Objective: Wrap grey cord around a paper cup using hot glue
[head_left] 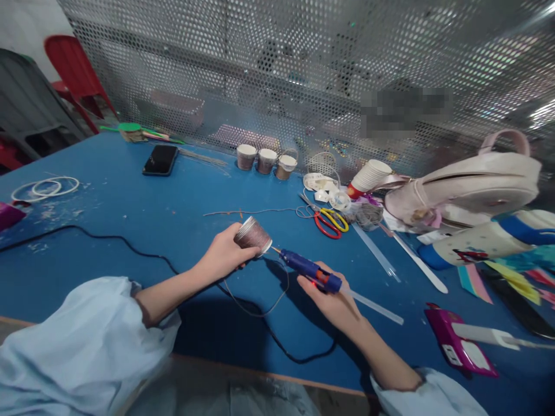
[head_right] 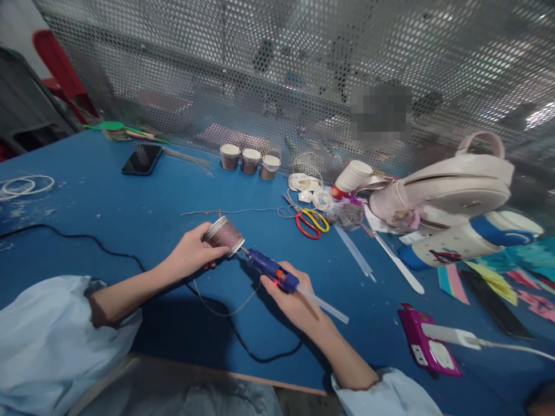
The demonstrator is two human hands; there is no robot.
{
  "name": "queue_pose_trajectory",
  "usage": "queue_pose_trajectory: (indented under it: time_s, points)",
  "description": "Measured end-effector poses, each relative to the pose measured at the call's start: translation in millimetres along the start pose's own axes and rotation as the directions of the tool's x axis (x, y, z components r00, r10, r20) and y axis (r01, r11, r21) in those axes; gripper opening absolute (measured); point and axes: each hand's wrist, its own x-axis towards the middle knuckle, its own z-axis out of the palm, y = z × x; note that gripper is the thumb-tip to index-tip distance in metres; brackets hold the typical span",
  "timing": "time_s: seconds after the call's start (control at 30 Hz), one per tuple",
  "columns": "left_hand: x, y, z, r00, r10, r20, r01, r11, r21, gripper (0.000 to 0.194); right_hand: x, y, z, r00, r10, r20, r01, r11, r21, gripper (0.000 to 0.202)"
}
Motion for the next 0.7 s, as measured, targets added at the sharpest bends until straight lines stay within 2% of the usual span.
queue_pose_trajectory:
  time_s: [0.13,0.5,0.7]
  points:
    - [-1.7,1.5,0.1,1.0,0.001,-0.004,-0.001,1.0,0.024,0.029,-5.0,-0.5,6.3,0.994,-0.112,-0.014,0.111,0.992,-0.066,0.02]
    - [-3.7,5.8,0.1,1.0,-0.002,-0.004,0.002,0.999,0.037,0.027,-6.6,1.6,11.8,0.968,-0.248,-0.025,0.243,0.961,-0.134,0.018]
    - [-5.0,6.6,0.0,1.0,-0.004,-0.012,0.004,1.0,0.021,0.027,-7.1,1.0,12.6,0.972,-0.231,-0.047,0.221,0.962,-0.161,0.017]
